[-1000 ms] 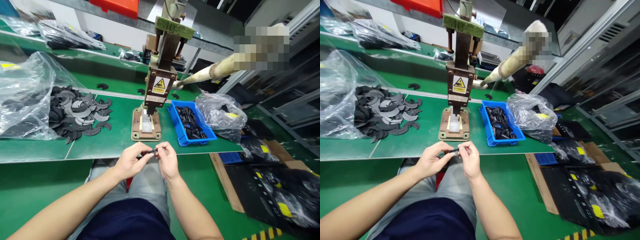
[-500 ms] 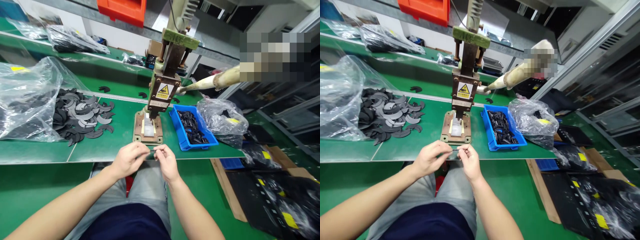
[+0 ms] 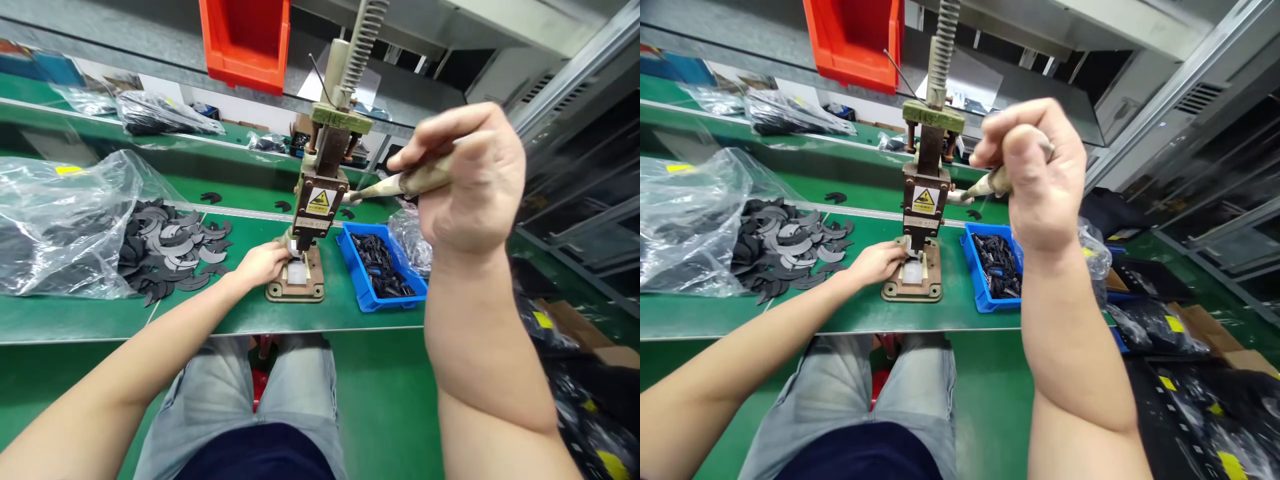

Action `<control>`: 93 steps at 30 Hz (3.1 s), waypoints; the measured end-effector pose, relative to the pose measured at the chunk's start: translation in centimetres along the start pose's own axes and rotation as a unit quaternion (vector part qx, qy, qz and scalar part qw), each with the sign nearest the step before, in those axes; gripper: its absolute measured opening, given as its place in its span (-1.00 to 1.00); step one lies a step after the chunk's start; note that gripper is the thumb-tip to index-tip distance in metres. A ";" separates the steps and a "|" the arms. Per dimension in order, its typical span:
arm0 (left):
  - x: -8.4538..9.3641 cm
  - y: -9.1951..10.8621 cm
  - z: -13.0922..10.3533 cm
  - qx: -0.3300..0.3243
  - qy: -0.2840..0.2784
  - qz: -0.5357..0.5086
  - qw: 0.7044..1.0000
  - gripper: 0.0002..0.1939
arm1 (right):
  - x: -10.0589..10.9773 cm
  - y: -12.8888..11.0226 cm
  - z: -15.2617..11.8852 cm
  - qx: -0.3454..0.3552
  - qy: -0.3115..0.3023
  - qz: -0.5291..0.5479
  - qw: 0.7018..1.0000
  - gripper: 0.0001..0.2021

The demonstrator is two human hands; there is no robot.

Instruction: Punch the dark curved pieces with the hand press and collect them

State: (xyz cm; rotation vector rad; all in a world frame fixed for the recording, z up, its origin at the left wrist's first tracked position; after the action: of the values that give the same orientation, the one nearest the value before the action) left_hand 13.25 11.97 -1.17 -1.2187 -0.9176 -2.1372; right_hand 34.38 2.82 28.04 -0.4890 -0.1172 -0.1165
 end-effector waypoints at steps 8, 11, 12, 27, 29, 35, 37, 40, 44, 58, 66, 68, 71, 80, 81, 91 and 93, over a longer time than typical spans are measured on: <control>-0.5 0.6 0.6 -0.044 -0.025 0.014 0.999 -0.69 | -0.6 0.1 -2.9 0.017 0.024 -0.003 1.000 -0.73; -0.5 0.4 0.6 -0.049 -0.020 0.002 0.999 -0.69 | -0.8 -0.2 -6.5 0.027 0.064 -0.076 0.995 -0.72; -0.5 0.3 0.5 -0.051 -0.020 -0.002 0.998 -0.68 | -1.0 -0.2 -8.1 0.033 0.070 -0.104 0.992 -0.73; 5.8 -7.9 -4.1 0.035 -0.009 0.061 0.997 -0.67 | -2.1 2.4 -17.3 0.112 0.123 -0.146 0.975 -0.75; 7.8 -11.2 -6.4 0.065 -0.029 0.100 0.992 -0.68 | -2.2 2.6 -17.3 0.110 0.133 -0.138 0.975 -0.74; 8.2 -13.6 -10.5 0.041 -0.139 0.136 0.980 -0.66 | -2.3 2.9 -17.5 0.106 0.177 -0.144 0.968 -0.70; 7.3 -12.8 -10.4 0.025 -0.149 0.131 0.980 -0.64 | -2.4 2.8 -17.5 0.106 0.168 -0.145 0.969 -0.70; 5.8 -11.9 -9.4 0.014 -0.156 0.137 0.978 -0.65 | -2.4 2.7 -17.4 0.099 0.148 -0.149 0.973 -0.71; 4.5 -10.9 -8.1 -0.011 -0.170 0.141 0.975 -0.69 | -2.4 2.5 -17.3 0.098 0.136 -0.155 0.973 -0.72; 1.9 -6.0 -4.8 -0.021 -0.156 0.104 0.982 -0.70 | -2.4 2.6 -17.6 0.103 0.135 -0.141 0.975 -0.74; 1.7 -6.6 -3.2 0.194 -0.065 -0.188 0.961 -0.78 | -2.2 2.8 -18.0 0.092 0.146 -0.142 0.975 -0.74; 1.2 -6.9 -2.9 0.247 -0.058 -0.274 0.928 -0.69 | -2.2 2.8 -18.1 0.088 0.145 -0.146 0.975 -0.75; 0.1 -6.5 -2.2 0.292 -0.092 -0.359 0.882 -0.57 | -2.1 2.9 -18.2 0.076 0.141 -0.157 0.974 -0.75; -3.3 -2.7 1.4 0.287 -0.176 -0.477 0.812 -0.58 | -2.2 2.8 -18.1 0.089 0.141 -0.154 0.974 -0.74; -3.5 -2.5 1.6 0.286 -0.182 -0.480 0.809 -0.61 | -2.2 2.8 -18.1 0.090 0.141 -0.154 0.974 -0.74; -3.2 -1.8 3.4 0.324 -0.227 -0.423 0.815 -0.78 | -2.2 2.9 -18.2 0.109 0.174 -0.127 0.970 -0.73; -3.4 -2.0 3.6 0.343 -0.237 -0.410 0.811 -0.75 | -2.3 2.9 -18.2 0.112 0.181 -0.124 0.969 -0.72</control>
State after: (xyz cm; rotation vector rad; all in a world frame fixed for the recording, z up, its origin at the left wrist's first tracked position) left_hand 15.39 16.32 -3.40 -1.0471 -2.5472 -1.6804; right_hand 34.09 -3.07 10.41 -0.2190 0.1672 -0.4305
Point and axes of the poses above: each hand's wrist, its own z-axis towards the middle knuckle, its own x-axis out of the back of the hand, y = z × x, the point moved 7 cm from there along z, towards the middle knuckle, and after that the axes turned 3 degrees about x, right-handed, at the moved point
